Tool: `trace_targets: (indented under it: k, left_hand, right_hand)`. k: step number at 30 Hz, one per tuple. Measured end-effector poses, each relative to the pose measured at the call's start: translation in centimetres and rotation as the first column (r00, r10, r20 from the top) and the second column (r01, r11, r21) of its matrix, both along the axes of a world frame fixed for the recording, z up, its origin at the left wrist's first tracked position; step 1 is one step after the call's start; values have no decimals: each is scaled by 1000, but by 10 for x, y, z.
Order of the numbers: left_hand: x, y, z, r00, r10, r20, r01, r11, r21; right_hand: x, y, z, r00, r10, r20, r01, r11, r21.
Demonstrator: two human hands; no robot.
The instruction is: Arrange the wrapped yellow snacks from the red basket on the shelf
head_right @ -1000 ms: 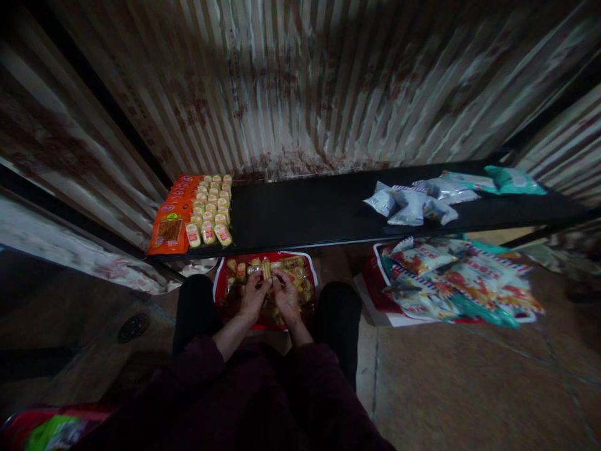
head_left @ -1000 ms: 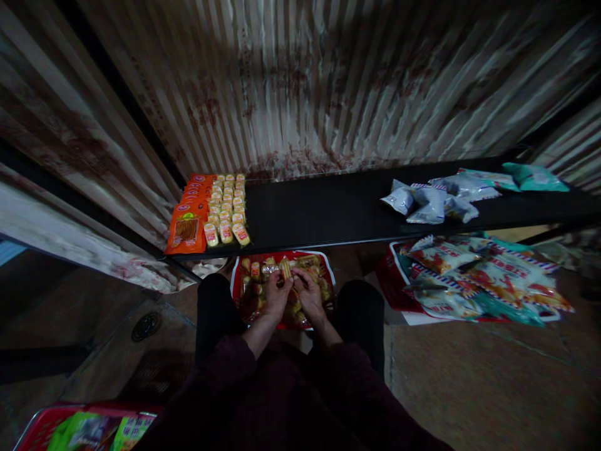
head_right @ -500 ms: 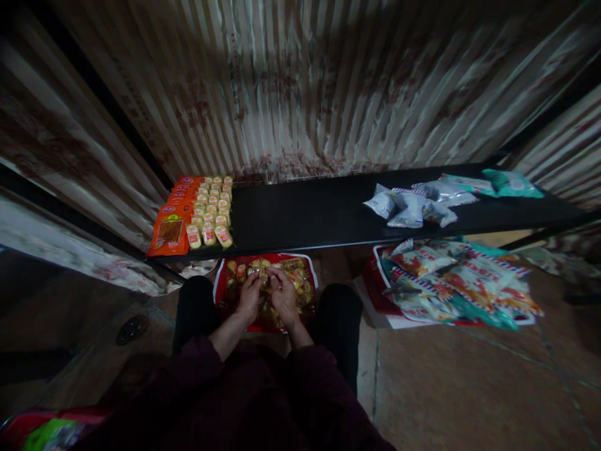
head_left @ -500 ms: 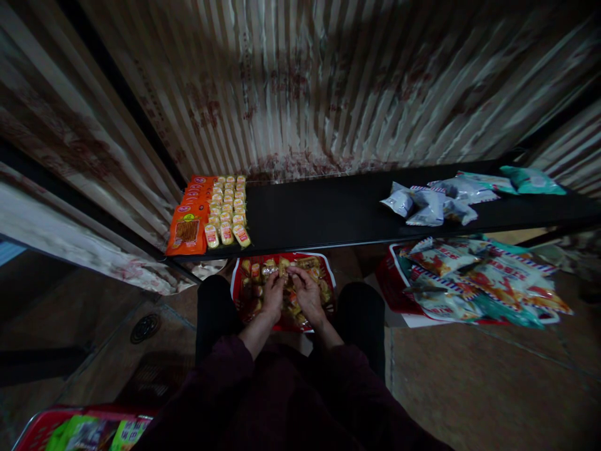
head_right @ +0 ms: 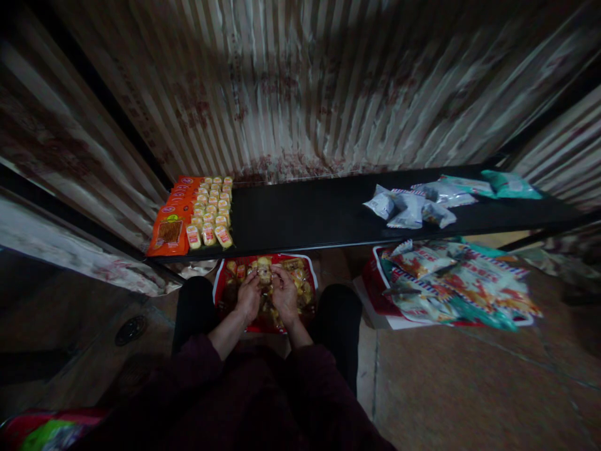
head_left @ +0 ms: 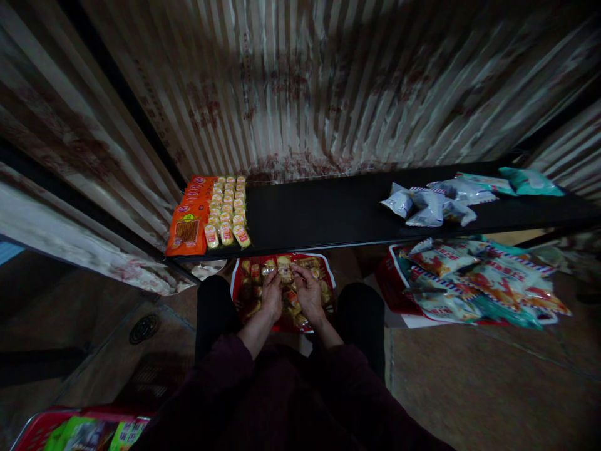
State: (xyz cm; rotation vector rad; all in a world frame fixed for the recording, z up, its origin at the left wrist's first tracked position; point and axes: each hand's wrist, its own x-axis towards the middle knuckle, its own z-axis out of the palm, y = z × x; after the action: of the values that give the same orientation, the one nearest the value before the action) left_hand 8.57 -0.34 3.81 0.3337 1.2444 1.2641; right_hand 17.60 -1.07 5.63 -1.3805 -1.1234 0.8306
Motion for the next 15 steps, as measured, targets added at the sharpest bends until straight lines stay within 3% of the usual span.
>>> trace_targets:
  k: [5, 15]
  left_hand:
    - [4, 4, 9, 991, 94, 99, -90, 995, -41]
    - [4, 14, 15, 998, 60, 30, -62, 997, 45]
  right_hand:
    - [0, 1, 3, 997, 6, 72, -8, 999, 35]
    - [-2, 3, 17, 991, 51, 125, -56, 998, 40]
